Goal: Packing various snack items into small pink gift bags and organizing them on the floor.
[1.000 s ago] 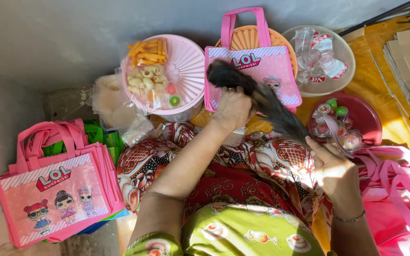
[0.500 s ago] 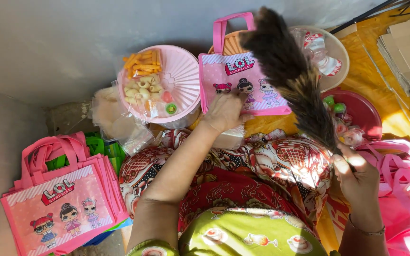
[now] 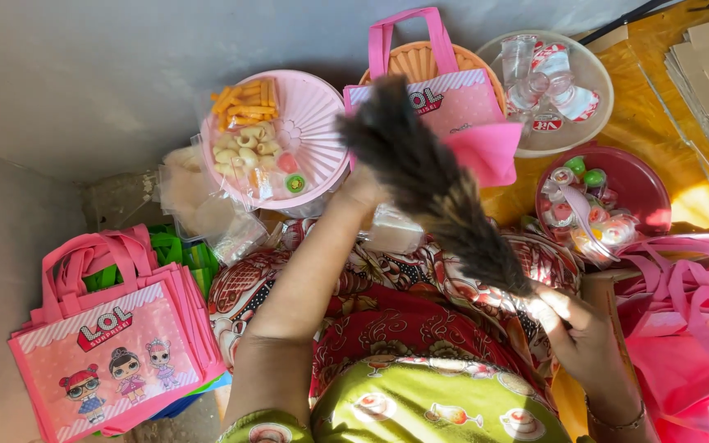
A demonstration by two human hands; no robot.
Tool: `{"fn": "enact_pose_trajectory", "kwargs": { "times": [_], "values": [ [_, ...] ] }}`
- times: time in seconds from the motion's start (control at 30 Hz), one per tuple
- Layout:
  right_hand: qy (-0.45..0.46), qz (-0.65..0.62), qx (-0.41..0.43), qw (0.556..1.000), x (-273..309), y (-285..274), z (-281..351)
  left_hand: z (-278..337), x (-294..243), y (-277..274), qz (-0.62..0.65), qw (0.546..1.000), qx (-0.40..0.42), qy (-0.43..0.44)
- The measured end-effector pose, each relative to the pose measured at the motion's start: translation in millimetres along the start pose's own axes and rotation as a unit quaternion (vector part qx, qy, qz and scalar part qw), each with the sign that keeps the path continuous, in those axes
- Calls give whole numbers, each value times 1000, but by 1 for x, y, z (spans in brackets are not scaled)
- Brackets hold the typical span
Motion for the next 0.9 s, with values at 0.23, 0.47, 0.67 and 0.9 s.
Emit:
{"fn": "enact_pose_trajectory", "kwargs": {
  "times": [0.23,0.47,0.67,0.9],
  "values": [
    [115,262,86,954,-40,-15,3,-62,-151,-200,394,782,110,-471],
    [50,272,-146,950,-65,-52,12,-72,-142,-160,176,918,139,-327],
    [152,164,-116,968,-57,-47,-2,-80,-171,-148,46,954,68,-288],
    [32,345,21,938,-24,-43,-19,-39,-194,-129,164,969,-122,-139]
  ]
}}
Point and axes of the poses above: each hand's wrist, its own z-axis away from the middle knuckle, its own y-axis out of the palm, x = y × z, the point moved 3 cm from there along -z, towards the middle knuckle, and after that the axes turned 9 degrees about -y, right-handed, at the moved point
